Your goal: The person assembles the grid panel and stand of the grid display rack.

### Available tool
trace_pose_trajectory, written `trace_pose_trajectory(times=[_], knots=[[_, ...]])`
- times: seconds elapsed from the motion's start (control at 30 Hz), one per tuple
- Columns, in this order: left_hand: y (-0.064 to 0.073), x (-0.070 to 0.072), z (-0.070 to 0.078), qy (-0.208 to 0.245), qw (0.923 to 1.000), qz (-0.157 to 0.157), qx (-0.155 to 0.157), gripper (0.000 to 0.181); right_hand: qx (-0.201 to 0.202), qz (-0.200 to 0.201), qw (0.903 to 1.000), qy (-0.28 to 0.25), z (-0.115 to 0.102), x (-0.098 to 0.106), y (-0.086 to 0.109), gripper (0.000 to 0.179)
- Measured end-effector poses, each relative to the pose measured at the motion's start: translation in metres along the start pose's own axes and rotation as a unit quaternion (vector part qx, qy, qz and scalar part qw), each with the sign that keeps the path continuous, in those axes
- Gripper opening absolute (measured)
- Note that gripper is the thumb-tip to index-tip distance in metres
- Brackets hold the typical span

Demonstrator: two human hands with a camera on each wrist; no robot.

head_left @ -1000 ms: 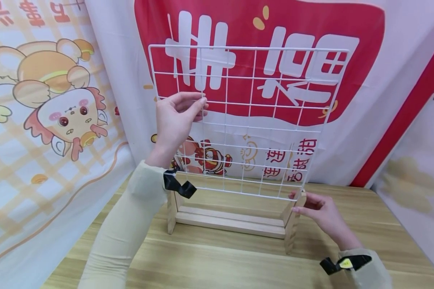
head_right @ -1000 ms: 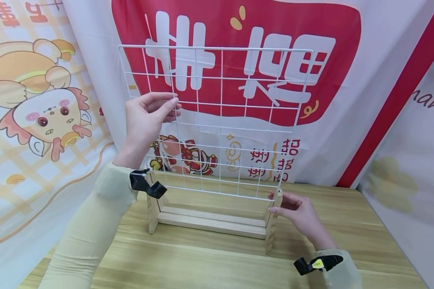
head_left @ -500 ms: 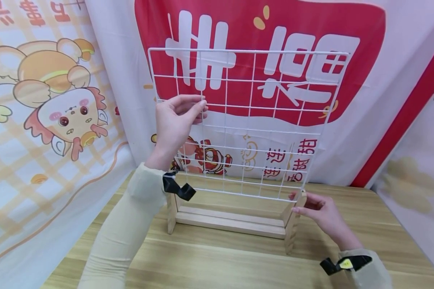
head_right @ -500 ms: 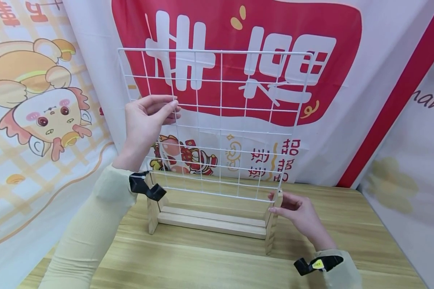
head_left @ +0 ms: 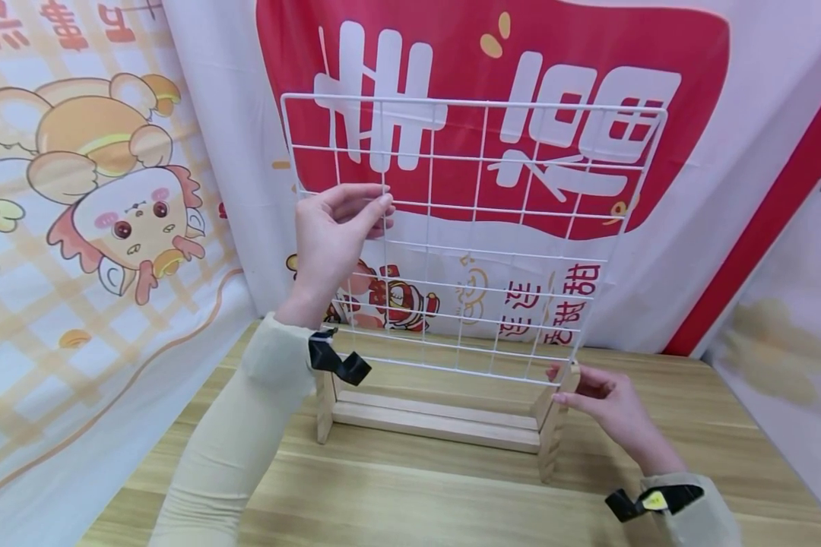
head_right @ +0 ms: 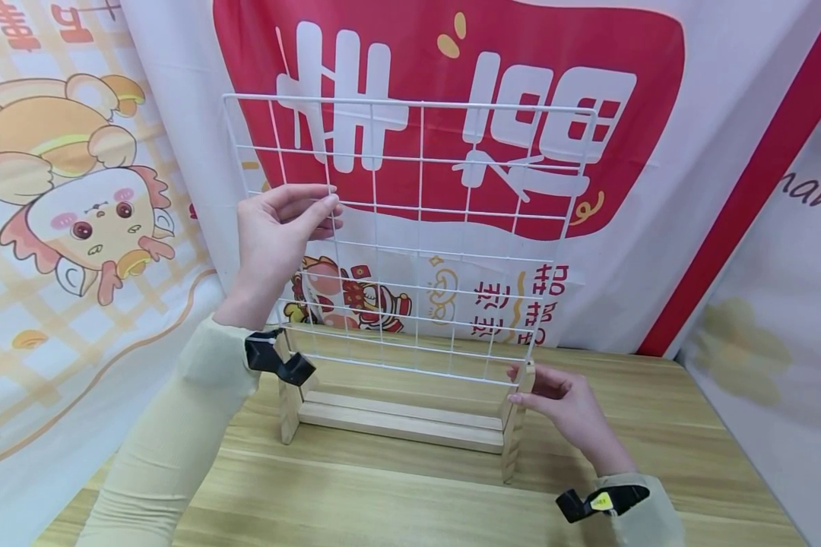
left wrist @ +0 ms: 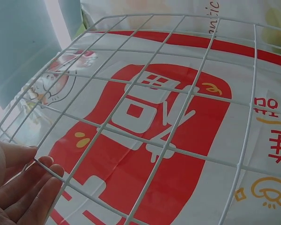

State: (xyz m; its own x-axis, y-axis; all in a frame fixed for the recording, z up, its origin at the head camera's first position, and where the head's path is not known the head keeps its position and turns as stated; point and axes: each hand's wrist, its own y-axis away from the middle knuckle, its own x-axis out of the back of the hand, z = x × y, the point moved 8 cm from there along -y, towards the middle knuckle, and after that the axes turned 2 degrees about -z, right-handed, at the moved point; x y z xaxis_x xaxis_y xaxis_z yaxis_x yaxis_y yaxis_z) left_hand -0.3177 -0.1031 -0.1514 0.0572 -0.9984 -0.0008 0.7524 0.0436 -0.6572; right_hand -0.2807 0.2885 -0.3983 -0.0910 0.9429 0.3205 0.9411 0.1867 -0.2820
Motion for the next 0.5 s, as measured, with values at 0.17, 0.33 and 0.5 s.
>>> trace_pose_trajectory(times=[0.17, 0.33, 0.5], knots=[[0.0024, 0.0017, -0.0018, 0.004, 1.0, 0.001, 0.001, 0.029, 0.003, 0.001, 1.0, -0.001, -0.0005, -0.0001, 0.0002, 0.045], [0.0026, 0.0031, -0.004, 0.004, 1.0, -0.001, 0.005, 0.029, -0.002, 0.003, 1.0, -0.003, -0.0018, -0.0005, 0.0, 0.046], [0.0043, 0.0034, -0.0069, 0.005, 0.9999, -0.007, 0.009, 0.028, -0.007, 0.005, 1.0, -0.004, -0.0024, -0.0014, 0.0004, 0.046]])
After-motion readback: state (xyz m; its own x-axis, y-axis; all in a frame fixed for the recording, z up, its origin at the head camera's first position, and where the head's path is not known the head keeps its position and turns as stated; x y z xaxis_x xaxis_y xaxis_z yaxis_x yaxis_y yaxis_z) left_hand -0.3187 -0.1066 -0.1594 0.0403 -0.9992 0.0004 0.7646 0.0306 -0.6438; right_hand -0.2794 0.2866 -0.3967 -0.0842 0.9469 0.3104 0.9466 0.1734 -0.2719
